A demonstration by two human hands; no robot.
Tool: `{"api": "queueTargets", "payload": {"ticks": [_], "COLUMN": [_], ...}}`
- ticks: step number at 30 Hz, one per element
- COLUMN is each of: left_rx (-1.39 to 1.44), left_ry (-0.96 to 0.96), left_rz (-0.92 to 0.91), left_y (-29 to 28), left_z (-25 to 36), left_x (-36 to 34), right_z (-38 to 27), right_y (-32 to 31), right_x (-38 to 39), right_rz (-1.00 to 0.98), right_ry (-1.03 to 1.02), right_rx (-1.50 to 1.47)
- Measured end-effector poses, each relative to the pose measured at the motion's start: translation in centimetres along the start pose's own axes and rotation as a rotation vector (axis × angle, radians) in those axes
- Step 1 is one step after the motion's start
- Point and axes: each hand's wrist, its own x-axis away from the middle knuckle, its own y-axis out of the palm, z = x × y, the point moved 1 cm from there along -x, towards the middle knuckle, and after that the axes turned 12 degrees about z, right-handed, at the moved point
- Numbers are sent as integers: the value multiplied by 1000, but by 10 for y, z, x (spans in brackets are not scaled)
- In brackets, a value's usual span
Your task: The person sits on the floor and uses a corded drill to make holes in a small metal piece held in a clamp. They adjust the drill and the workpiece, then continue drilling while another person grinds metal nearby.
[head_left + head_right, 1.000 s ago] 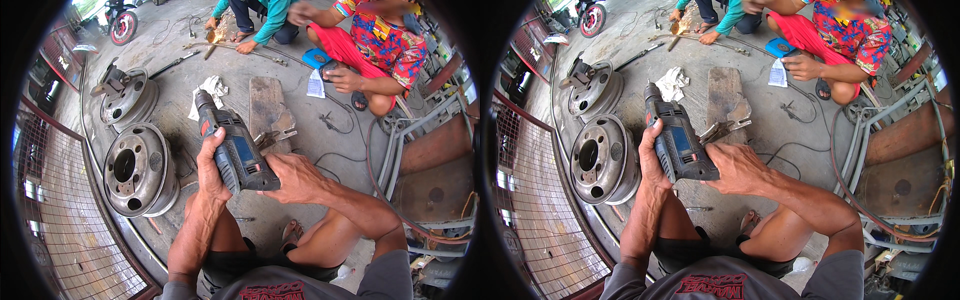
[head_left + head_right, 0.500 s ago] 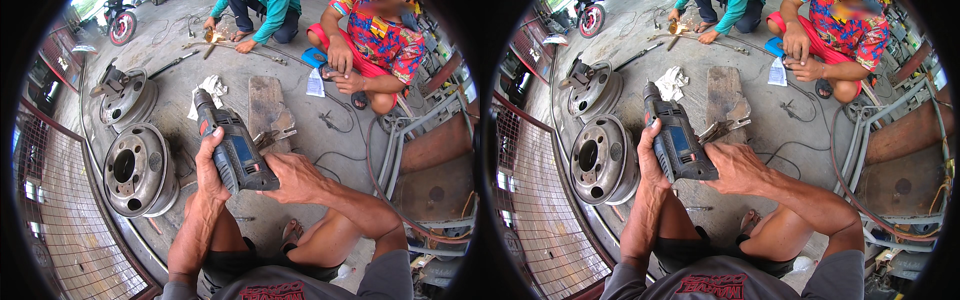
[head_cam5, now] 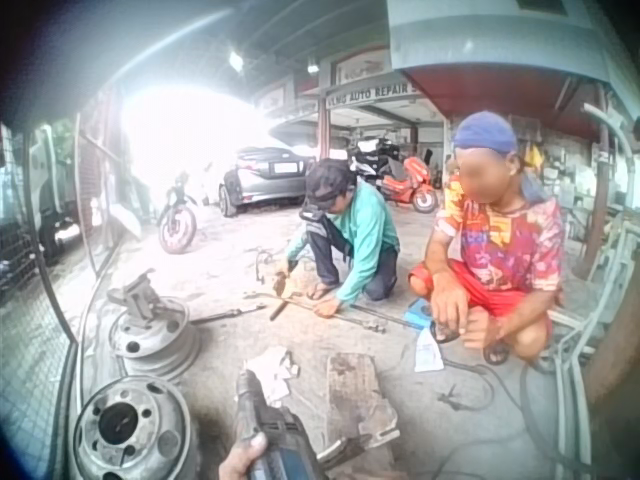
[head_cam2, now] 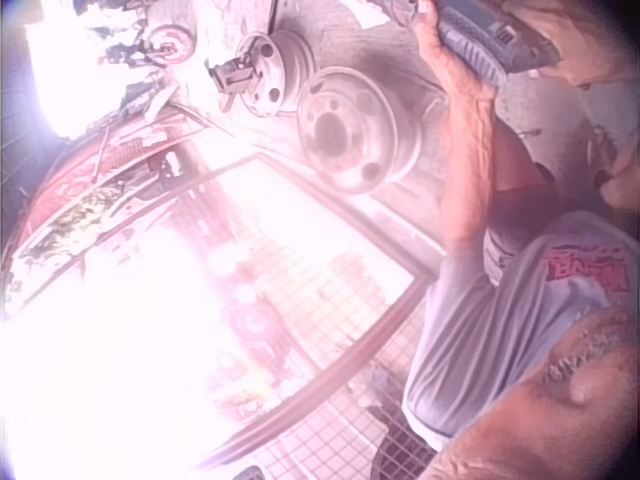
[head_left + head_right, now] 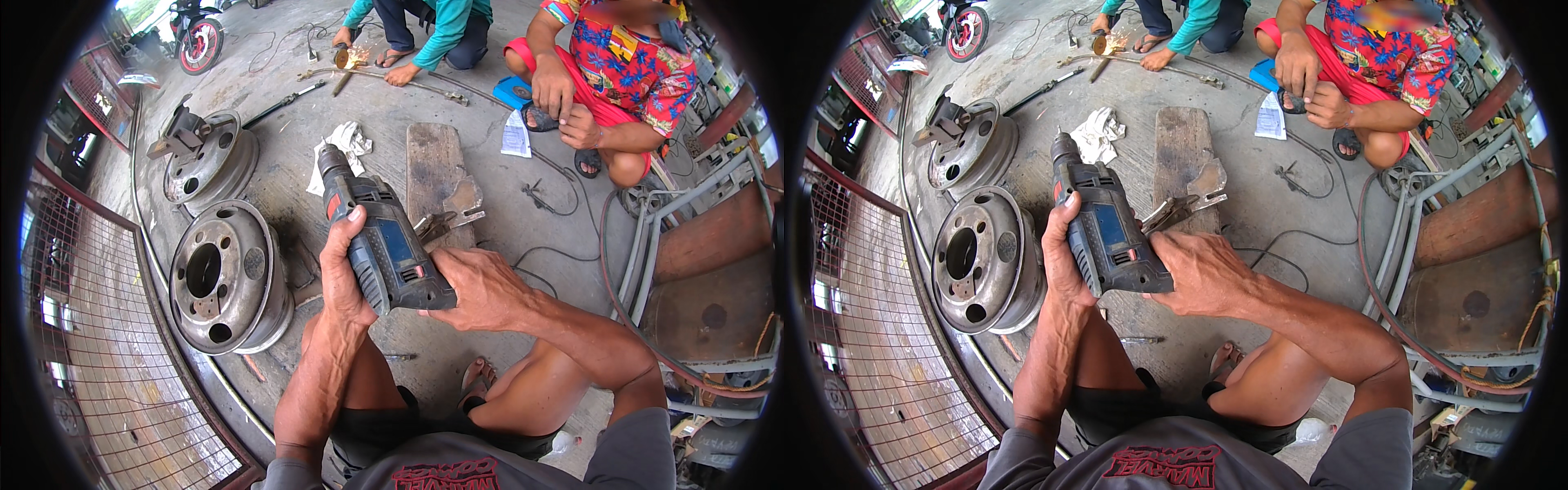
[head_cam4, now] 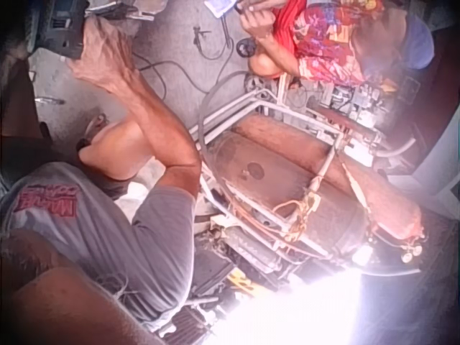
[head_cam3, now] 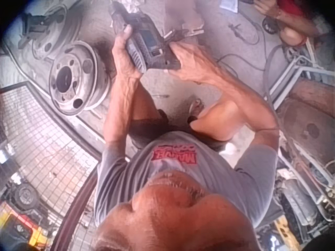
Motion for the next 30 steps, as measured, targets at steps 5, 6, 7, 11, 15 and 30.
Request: {"api": "queueTargets", "payload": {"ticks": [5,6,7,11,15,30], "left_rx": [-12,-6,1,-16,0,-10], "left_ry": [-13,-7,-1,10,-8,3], "left_rz": [8,13,18,24,6,10], "left_y": [-1,-1,0,2,1,2], "left_z": [0,0,-1,-1,-1,-1], "left_x": [-2,-2,-2,-1,-2,0], "right_z": [1,1,1,1,2,1], "right_y": [2,2,1,-1,1,0], "right_x": [1,1,0,0,0,1], "right_rz": [21,26,23,13,26,14], "right_ry": [-21,-29,-26,-17,-21,-14], "right_rx": [4,7,10,6,-7,8]}}
